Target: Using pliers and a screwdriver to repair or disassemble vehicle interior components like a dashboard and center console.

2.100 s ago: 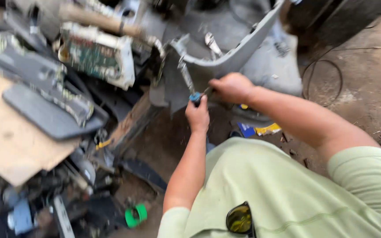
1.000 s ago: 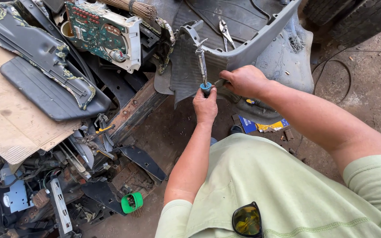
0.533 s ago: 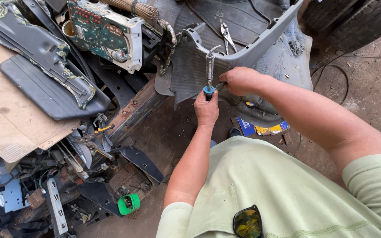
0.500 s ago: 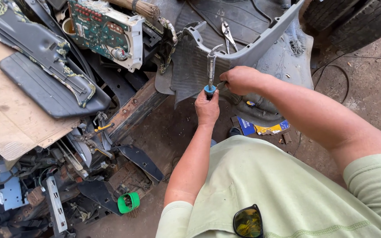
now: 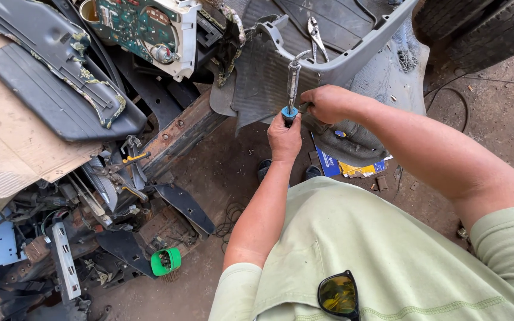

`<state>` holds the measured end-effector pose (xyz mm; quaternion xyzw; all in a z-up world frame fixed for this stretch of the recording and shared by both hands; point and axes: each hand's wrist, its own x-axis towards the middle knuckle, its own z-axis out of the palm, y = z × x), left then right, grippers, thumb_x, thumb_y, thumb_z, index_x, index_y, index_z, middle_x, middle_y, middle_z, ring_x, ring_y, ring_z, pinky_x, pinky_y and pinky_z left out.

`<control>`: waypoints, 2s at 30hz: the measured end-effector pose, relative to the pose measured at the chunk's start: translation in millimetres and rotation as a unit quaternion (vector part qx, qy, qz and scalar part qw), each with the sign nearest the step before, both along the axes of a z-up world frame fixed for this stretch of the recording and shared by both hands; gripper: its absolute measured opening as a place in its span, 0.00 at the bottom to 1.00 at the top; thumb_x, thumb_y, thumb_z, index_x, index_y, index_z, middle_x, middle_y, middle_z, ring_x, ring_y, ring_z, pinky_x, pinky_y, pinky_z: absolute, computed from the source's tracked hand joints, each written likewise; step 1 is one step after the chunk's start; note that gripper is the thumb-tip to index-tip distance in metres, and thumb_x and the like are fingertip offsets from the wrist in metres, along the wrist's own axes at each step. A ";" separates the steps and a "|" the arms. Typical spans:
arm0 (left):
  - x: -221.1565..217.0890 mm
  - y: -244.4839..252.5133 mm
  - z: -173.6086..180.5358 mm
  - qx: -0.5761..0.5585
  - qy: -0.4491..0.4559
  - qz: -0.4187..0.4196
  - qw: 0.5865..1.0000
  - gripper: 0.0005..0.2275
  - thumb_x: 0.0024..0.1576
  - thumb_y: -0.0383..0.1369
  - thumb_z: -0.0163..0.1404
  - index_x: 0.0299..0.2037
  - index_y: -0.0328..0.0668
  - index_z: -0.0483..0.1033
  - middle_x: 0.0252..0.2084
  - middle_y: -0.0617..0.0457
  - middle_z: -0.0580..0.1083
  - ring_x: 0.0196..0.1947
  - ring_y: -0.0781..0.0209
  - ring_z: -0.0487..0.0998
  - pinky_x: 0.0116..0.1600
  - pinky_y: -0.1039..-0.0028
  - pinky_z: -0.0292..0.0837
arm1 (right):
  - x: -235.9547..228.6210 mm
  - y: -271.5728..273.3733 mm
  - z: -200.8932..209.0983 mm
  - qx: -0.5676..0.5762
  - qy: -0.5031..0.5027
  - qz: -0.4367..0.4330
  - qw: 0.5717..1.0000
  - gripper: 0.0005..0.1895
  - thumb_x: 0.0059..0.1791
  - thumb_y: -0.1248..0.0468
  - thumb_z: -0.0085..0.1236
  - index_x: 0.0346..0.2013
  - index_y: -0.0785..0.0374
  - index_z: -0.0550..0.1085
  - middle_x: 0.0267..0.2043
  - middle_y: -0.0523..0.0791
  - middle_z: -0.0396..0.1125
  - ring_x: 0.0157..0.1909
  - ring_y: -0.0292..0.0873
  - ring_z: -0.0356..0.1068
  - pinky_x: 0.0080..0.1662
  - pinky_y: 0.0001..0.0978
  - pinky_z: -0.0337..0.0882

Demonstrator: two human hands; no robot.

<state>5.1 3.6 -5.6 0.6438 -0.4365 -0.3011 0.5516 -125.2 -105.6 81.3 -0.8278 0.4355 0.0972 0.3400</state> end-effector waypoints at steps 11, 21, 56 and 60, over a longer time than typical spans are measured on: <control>0.8 -4.8 10.4 -0.012 -0.036 -0.013 0.999 0.06 0.58 0.30 0.58 0.42 0.39 0.78 0.35 0.52 0.78 0.35 0.60 0.79 0.42 0.68 0.75 | -8.1 -6.5 -0.1 -0.014 -0.025 0.022 0.999 0.19 0.47 0.64 0.57 0.53 0.58 0.73 0.34 0.54 0.75 0.40 0.57 0.75 0.44 0.49 0.72; 25.1 45.7 34.0 0.102 0.075 0.008 0.992 0.08 0.57 0.33 0.59 0.38 0.37 0.76 0.25 0.54 0.73 0.25 0.67 0.72 0.34 0.71 0.71 | -12.0 -5.5 -11.6 -0.066 -0.066 0.035 0.995 0.18 0.45 0.63 0.61 0.50 0.60 0.73 0.37 0.55 0.74 0.44 0.61 0.73 0.45 0.53 0.71; 61.7 142.7 16.7 0.138 -0.119 -0.064 0.981 0.12 0.56 0.32 0.55 0.48 0.35 0.75 0.39 0.41 0.78 0.39 0.45 0.81 0.46 0.61 0.75 | -8.7 -7.6 -8.9 -0.051 -0.065 0.043 0.996 0.16 0.47 0.62 0.60 0.49 0.60 0.73 0.38 0.54 0.74 0.45 0.59 0.73 0.47 0.53 0.70; 61.2 146.4 7.6 0.102 -0.171 -0.090 0.976 0.13 0.57 0.31 0.53 0.50 0.34 0.75 0.46 0.37 0.77 0.47 0.37 0.78 0.52 0.56 0.74 | -9.4 -6.0 -5.5 -0.053 -0.064 0.036 0.996 0.19 0.47 0.62 0.61 0.51 0.59 0.72 0.37 0.54 0.74 0.44 0.60 0.73 0.45 0.53 0.70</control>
